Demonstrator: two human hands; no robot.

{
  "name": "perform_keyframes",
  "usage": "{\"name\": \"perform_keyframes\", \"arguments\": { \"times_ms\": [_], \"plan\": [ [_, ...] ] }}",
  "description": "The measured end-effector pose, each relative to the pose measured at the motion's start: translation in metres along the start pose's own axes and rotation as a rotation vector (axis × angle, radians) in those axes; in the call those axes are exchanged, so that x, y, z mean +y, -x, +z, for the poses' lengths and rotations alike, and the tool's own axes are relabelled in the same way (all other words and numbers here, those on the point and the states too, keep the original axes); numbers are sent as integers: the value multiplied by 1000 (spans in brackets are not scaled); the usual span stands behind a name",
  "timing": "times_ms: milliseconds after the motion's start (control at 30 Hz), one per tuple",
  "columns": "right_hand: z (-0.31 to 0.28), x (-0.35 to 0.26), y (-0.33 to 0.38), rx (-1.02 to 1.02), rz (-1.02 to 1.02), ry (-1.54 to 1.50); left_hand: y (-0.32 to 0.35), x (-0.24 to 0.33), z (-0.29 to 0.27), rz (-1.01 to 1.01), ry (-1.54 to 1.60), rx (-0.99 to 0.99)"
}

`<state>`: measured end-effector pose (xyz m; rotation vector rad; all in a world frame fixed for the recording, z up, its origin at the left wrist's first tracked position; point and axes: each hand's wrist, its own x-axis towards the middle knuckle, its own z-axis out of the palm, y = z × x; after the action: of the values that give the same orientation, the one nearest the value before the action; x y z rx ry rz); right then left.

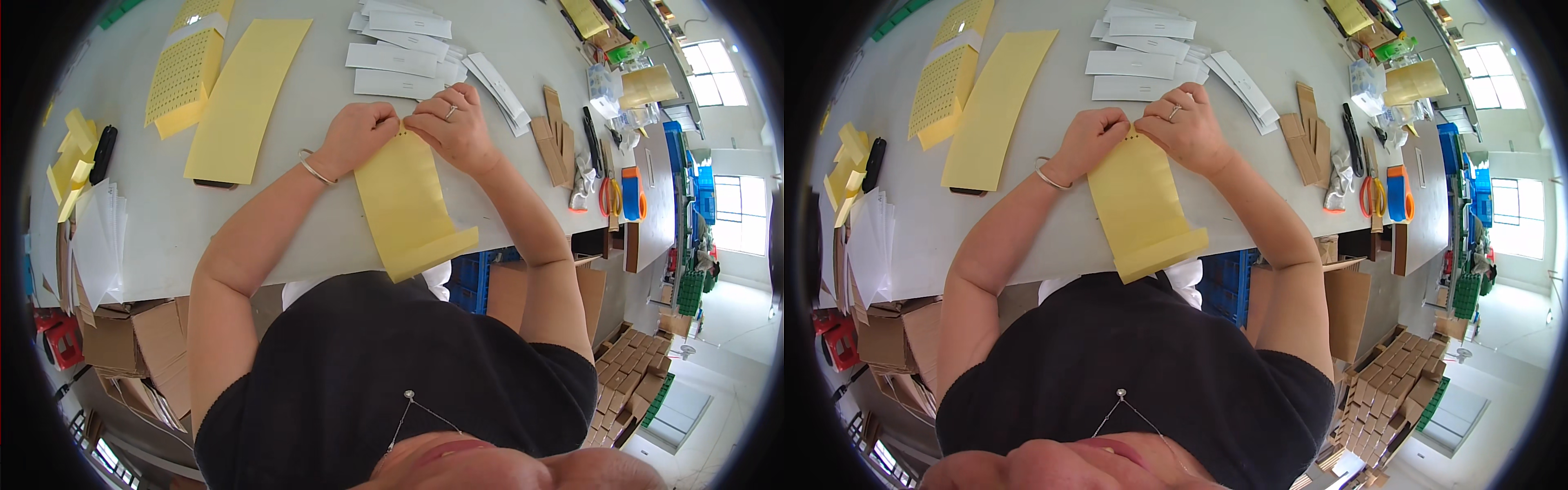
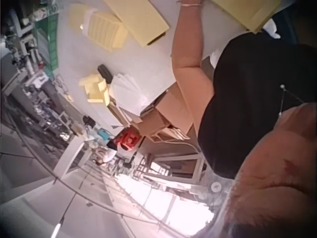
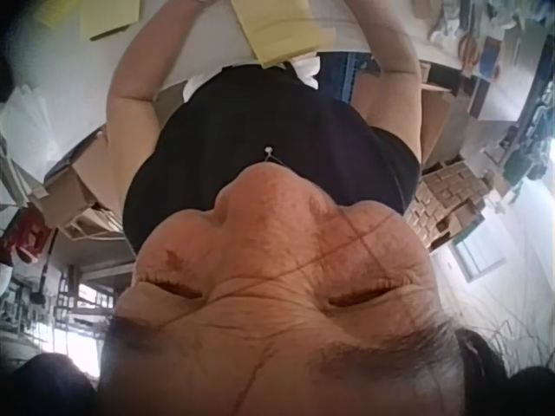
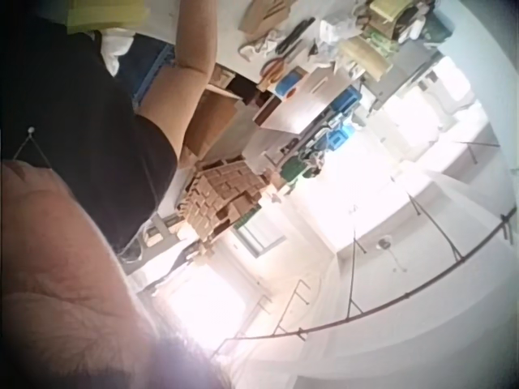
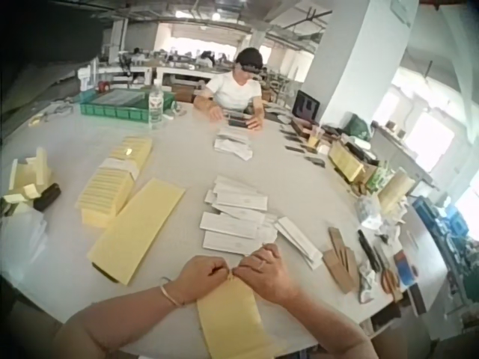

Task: Folding yellow sheets and organizing black electronic components into a box at a factory workbench.

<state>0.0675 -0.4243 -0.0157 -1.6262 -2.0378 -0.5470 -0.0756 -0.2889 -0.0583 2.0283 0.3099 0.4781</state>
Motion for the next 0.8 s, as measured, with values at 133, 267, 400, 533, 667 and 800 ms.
{"name": "perform_keyframes", "arguments": {
  "times_ms": [133,267,400,533,667,800],
  "plan": [
    [0,13,-20,-58,62,-101,-2,1,-1,-23,62,72],
    [23,51,-47,-80,554,-474,-1,6,0,-5,-2,111],
    [52,72,-60,-273,595,-141,-2,6,-1,-30,21,87],
    [60,72,-53,-238,537,-41,-2,9,-2,-20,26,72],
    [50,69,-49,-254,393,33,-2,7,1,-10,29,77],
    [40,63,-57,-384,474,51,-3,6,-1,-9,-5,52]
  ]
}}
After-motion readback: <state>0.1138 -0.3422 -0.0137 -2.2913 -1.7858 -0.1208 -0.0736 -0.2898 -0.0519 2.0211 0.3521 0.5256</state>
